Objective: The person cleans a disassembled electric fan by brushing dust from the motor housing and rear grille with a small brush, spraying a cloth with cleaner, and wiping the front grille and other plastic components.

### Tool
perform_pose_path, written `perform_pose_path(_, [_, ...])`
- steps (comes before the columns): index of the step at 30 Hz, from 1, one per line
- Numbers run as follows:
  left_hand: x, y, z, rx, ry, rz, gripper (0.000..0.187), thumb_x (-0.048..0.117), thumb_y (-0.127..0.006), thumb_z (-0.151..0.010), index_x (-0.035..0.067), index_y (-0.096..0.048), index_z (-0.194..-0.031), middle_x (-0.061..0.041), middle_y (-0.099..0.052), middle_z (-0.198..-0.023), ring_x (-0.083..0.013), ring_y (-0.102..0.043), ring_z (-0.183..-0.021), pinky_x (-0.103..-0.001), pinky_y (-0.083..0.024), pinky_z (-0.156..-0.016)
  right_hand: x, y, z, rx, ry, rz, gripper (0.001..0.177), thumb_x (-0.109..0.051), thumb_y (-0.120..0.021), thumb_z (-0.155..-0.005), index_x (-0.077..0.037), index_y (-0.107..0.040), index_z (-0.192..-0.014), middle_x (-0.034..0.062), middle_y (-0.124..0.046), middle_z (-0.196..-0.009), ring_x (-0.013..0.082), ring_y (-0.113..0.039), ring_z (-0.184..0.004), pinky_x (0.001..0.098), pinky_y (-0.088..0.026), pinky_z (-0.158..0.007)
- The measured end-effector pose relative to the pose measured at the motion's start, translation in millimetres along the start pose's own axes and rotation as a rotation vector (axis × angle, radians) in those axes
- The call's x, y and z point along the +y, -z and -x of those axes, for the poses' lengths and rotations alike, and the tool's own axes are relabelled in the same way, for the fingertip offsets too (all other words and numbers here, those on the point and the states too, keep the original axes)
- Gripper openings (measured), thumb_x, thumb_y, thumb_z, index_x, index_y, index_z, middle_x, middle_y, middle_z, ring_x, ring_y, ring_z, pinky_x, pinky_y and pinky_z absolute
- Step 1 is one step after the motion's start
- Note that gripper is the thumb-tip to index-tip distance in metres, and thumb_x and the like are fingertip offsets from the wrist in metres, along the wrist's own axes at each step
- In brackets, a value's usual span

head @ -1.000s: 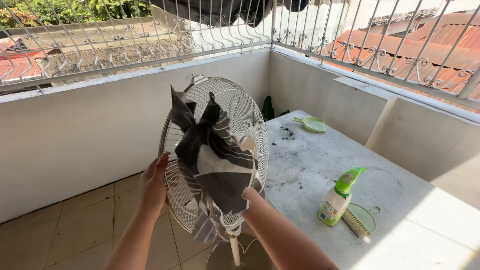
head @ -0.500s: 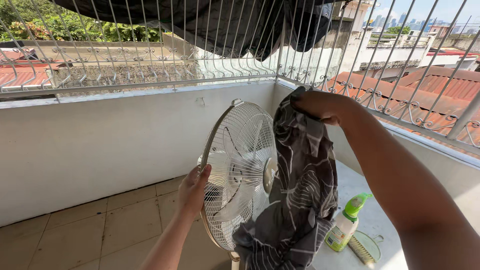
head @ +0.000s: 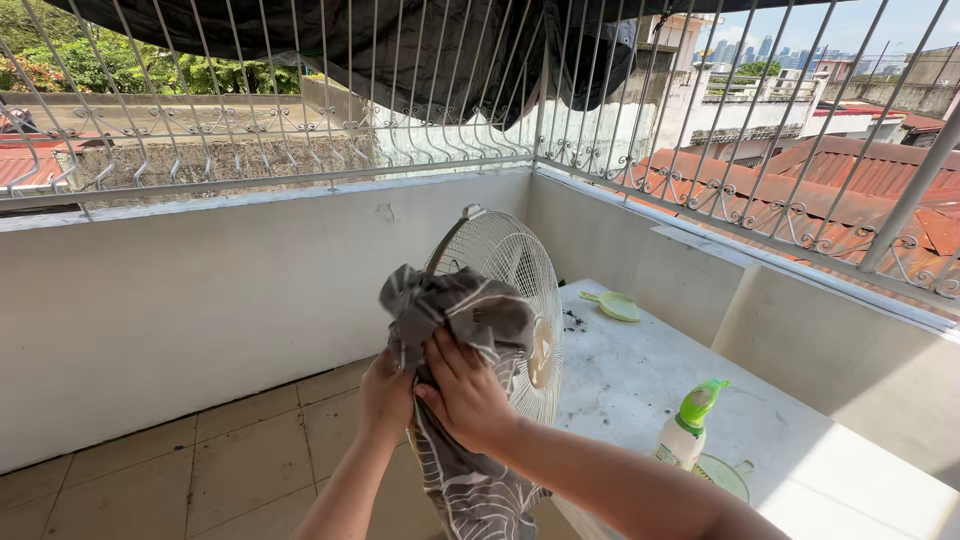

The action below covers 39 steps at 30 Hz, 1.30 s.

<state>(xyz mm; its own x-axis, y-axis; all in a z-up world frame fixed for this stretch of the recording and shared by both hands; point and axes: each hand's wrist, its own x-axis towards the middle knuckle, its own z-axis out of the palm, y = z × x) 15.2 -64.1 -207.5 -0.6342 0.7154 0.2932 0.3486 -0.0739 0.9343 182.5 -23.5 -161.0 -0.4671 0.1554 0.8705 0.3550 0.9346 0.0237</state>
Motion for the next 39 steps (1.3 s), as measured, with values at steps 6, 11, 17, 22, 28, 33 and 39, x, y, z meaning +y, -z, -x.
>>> perform_pose_path(6, [-53, -7, -20, -0.032, -0.231, -0.109, 0.033, 0.019, -0.053, -0.089, 0.003, -0.069, -0.114, -0.015, -0.079, -0.103, -0.0308, -0.075, -0.096, -0.044, -0.058, -0.081, 52, -56, -28, -0.4, -0.216, 0.084, 0.03, -0.028, -0.053, -0.106, -0.011, -0.068, -0.124, 0.0137, -0.071, -0.122, 0.0338, -0.066, -0.112, 0.0466, -0.05, -0.099])
perform_pose_path(11, [-46, 5, -17, -0.007, -0.142, -0.172, 0.029, 0.014, -0.058, -0.09, 0.003, -0.069, -0.115, -0.017, -0.077, -0.105, -0.0316, -0.074, -0.099, -0.042, -0.057, -0.085, 90, -78, -42, -0.574, -0.479, 0.19, 0.036, -0.03, -0.043, -0.109, -0.014, -0.067, -0.13, 0.0117, -0.069, -0.128, 0.0286, -0.066, -0.117, 0.0417, -0.052, -0.1])
perform_pose_path(17, [6, 21, 7, -0.055, -0.034, -0.11, 0.046, 0.037, -0.06, -0.091, 0.009, -0.07, -0.127, -0.017, -0.073, -0.09, -0.0276, -0.071, -0.083, -0.038, -0.053, -0.076, 100, -67, -10, -0.471, -0.397, -0.005, 0.044, -0.031, -0.046, -0.102, -0.014, -0.059, -0.14, 0.0107, -0.062, -0.14, 0.0275, -0.058, -0.128, 0.0396, -0.048, -0.107])
perform_pose_path(22, [78, 37, 27, -0.131, 0.197, -0.202, 0.065, 0.058, -0.06, -0.094, 0.013, -0.068, -0.141, -0.019, -0.066, -0.076, -0.024, -0.064, -0.067, -0.036, -0.046, -0.071, 160, -40, -37, -0.496, -0.422, -0.021, 0.048, -0.025, -0.053, -0.095, -0.011, -0.055, -0.142, 0.0127, -0.06, -0.14, 0.0283, -0.058, -0.127, 0.04, -0.048, -0.104])
perform_pose_path(28, [44, 44, -1, -0.192, -0.001, -0.068, 0.072, 0.054, -0.071, -0.082, -0.005, -0.066, -0.122, -0.011, -0.078, -0.099, -0.0177, -0.075, -0.1, -0.035, -0.057, -0.087, 240, 14, -111, -0.559, -0.399, -0.077, 0.058, -0.019, -0.062, -0.088, -0.008, -0.05, -0.144, 0.0151, -0.058, -0.14, 0.0293, -0.057, -0.126, 0.0406, -0.049, -0.101])
perform_pose_path(33, [23, 54, -18, -0.237, -0.023, 0.121, 0.073, 0.036, -0.07, -0.082, 0.002, -0.037, -0.138, -0.027, -0.07, -0.112, -0.0337, -0.073, -0.112, -0.05, -0.054, -0.102, 287, 45, -203, -0.482, -0.208, -0.182, 0.068, -0.013, -0.069, -0.082, -0.005, -0.046, -0.145, 0.0171, -0.056, -0.14, 0.0301, -0.057, -0.125, 0.041, -0.05, -0.099])
perform_pose_path(39, [61, 68, -27, -0.355, 0.092, -0.058, 0.097, 0.032, -0.061, -0.071, 0.034, -0.031, -0.163, -0.016, -0.068, -0.118, -0.0289, -0.071, -0.118, -0.048, -0.05, -0.106, 206, -95, -171, -0.682, -0.179, -0.447, 0.04, -0.037, -0.054, -0.104, -0.017, -0.067, -0.137, 0.0046, -0.067, -0.138, 0.0253, -0.061, -0.127, 0.0365, -0.045, -0.111])
